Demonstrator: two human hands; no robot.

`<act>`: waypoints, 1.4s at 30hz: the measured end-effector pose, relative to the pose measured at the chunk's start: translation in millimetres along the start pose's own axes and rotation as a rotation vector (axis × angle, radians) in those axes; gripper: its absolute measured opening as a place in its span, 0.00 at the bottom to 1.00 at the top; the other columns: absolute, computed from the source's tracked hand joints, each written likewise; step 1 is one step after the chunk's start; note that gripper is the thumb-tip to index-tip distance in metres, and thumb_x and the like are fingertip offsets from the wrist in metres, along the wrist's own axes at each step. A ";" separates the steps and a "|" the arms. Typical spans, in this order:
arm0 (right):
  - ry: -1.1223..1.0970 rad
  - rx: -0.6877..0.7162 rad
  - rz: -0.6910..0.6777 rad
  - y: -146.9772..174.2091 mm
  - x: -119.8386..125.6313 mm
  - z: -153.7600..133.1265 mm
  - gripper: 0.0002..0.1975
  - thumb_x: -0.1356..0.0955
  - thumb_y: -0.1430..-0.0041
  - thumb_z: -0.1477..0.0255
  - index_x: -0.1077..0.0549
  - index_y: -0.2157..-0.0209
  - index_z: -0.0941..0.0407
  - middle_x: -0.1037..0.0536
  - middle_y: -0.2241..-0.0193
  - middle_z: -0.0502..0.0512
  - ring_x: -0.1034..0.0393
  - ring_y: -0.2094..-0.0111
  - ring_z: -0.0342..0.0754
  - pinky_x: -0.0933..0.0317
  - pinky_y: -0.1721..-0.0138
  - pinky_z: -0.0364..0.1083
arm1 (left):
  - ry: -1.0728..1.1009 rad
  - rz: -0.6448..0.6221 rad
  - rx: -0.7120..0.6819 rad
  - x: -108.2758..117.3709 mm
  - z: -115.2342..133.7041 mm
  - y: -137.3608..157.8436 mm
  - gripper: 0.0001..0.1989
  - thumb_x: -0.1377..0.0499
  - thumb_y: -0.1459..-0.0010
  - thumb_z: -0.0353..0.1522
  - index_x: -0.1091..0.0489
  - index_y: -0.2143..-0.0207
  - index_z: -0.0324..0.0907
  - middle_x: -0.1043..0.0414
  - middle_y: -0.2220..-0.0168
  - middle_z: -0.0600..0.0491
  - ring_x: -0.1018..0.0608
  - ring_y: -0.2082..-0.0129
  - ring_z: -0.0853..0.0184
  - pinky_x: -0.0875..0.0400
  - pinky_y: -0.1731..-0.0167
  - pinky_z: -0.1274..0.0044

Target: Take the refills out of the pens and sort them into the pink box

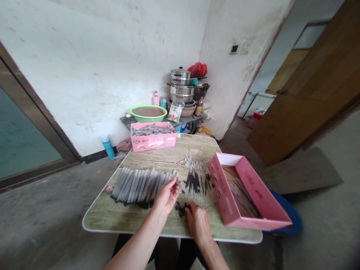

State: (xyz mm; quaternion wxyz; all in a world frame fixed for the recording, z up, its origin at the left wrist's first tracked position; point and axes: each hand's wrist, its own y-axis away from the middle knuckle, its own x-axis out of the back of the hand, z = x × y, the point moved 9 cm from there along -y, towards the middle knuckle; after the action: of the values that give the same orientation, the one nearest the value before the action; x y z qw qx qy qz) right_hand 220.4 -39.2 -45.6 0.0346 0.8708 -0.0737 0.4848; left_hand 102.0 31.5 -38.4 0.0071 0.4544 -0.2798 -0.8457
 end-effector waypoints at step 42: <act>-1.490 -0.211 0.159 -1.9 50.7 0.7 0.16 0.22 0.58 0.67 0.25 0.70 0.60 0.22 0.77 0.53 0.27 0.79 0.44 0.31 0.79 0.41 | -0.128 -0.098 -0.267 -4.7 -3.4 8.6 0.14 0.30 0.54 0.33 0.30 0.72 0.36 0.23 0.74 0.51 0.25 0.78 0.75 0.29 0.76 0.86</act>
State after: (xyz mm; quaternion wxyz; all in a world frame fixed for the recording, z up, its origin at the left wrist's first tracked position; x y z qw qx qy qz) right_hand 247.6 -42.2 -2.8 0.0238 0.9522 -0.1863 -0.2408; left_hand 105.4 23.9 -32.2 0.0084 0.4077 -0.1425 -0.9019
